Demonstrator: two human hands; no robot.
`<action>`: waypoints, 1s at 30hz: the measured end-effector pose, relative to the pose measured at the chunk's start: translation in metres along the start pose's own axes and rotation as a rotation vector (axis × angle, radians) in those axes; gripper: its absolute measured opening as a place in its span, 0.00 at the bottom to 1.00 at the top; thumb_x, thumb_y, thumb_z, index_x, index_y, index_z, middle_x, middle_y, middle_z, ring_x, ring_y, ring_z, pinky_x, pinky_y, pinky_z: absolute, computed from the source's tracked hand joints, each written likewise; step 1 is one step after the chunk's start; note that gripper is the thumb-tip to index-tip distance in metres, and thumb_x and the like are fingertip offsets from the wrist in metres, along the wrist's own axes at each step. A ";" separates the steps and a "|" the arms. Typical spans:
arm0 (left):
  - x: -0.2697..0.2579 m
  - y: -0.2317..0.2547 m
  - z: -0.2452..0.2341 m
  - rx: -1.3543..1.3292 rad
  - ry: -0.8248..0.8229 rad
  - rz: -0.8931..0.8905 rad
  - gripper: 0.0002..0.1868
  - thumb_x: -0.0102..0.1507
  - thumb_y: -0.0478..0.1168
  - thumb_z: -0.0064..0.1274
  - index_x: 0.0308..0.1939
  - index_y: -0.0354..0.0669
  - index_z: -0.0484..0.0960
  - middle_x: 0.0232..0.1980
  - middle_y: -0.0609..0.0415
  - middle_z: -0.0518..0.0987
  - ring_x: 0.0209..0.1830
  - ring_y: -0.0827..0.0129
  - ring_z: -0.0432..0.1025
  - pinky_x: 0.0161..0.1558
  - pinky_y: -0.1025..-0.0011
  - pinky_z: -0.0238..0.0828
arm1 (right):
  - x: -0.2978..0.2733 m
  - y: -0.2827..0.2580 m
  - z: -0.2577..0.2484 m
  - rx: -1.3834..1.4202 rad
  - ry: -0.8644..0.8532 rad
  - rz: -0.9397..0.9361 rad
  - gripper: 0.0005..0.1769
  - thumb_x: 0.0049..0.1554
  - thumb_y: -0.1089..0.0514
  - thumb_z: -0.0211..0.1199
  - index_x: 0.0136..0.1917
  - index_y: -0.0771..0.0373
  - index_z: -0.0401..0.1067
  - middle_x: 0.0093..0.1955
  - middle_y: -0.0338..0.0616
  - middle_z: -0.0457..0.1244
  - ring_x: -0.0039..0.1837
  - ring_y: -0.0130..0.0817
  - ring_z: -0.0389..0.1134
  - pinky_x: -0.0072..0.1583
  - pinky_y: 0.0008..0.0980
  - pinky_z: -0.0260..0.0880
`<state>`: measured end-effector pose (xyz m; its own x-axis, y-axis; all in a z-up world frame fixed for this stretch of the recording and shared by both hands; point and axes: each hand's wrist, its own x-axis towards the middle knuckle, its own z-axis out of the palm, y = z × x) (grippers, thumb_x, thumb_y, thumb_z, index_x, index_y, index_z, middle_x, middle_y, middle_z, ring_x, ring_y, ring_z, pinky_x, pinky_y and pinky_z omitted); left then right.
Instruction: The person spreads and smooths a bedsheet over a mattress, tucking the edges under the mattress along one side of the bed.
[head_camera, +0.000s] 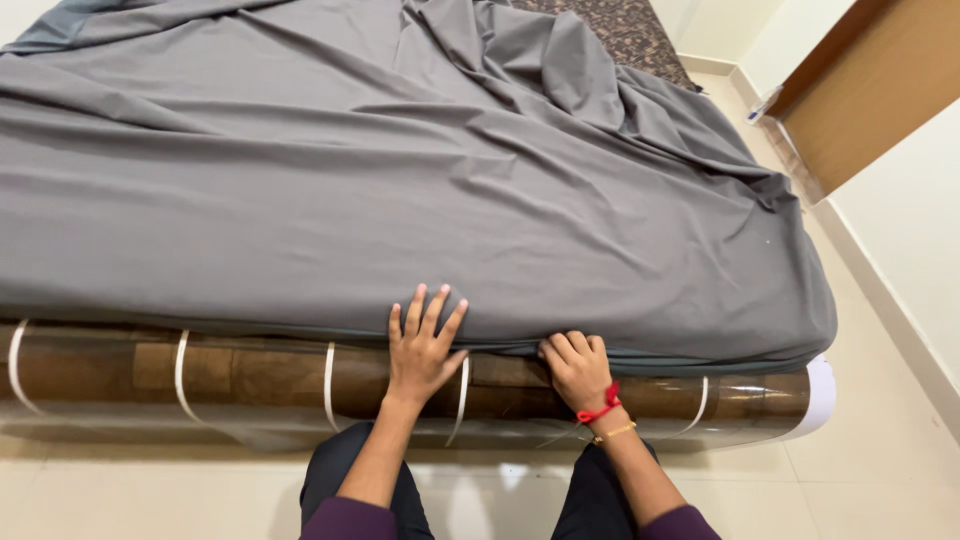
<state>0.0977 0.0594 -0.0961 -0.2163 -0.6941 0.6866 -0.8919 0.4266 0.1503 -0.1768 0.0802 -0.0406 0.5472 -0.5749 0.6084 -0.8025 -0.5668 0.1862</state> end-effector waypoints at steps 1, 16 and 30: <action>0.001 -0.001 -0.005 -0.040 0.001 0.013 0.51 0.48 0.54 0.72 0.74 0.63 0.65 0.77 0.52 0.63 0.80 0.50 0.50 0.76 0.44 0.32 | -0.002 0.003 -0.004 0.041 -0.092 0.017 0.04 0.54 0.58 0.64 0.44 0.57 0.75 0.43 0.36 0.64 0.47 0.37 0.64 0.48 0.39 0.58; 0.038 0.009 -0.040 0.065 -0.162 -0.022 0.52 0.47 0.43 0.71 0.74 0.66 0.64 0.77 0.52 0.61 0.78 0.47 0.51 0.66 0.23 0.40 | -0.027 -0.055 0.028 0.016 -0.065 0.440 0.15 0.52 0.57 0.64 0.52 0.65 0.76 0.54 0.51 0.65 0.58 0.51 0.64 0.58 0.48 0.66; 0.026 -0.012 0.007 0.221 0.252 0.260 0.28 0.65 0.44 0.58 0.69 0.69 0.70 0.78 0.59 0.66 0.80 0.52 0.56 0.74 0.28 0.26 | -0.008 -0.083 0.031 -0.052 -0.303 0.496 0.41 0.52 0.29 0.58 0.62 0.65 0.72 0.66 0.54 0.60 0.71 0.51 0.57 0.70 0.75 0.39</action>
<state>0.0998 0.0324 -0.0855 -0.3662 -0.4045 0.8380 -0.8899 0.4156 -0.1882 -0.1068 0.1136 -0.0850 0.1406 -0.9117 0.3861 -0.9866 -0.1615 -0.0221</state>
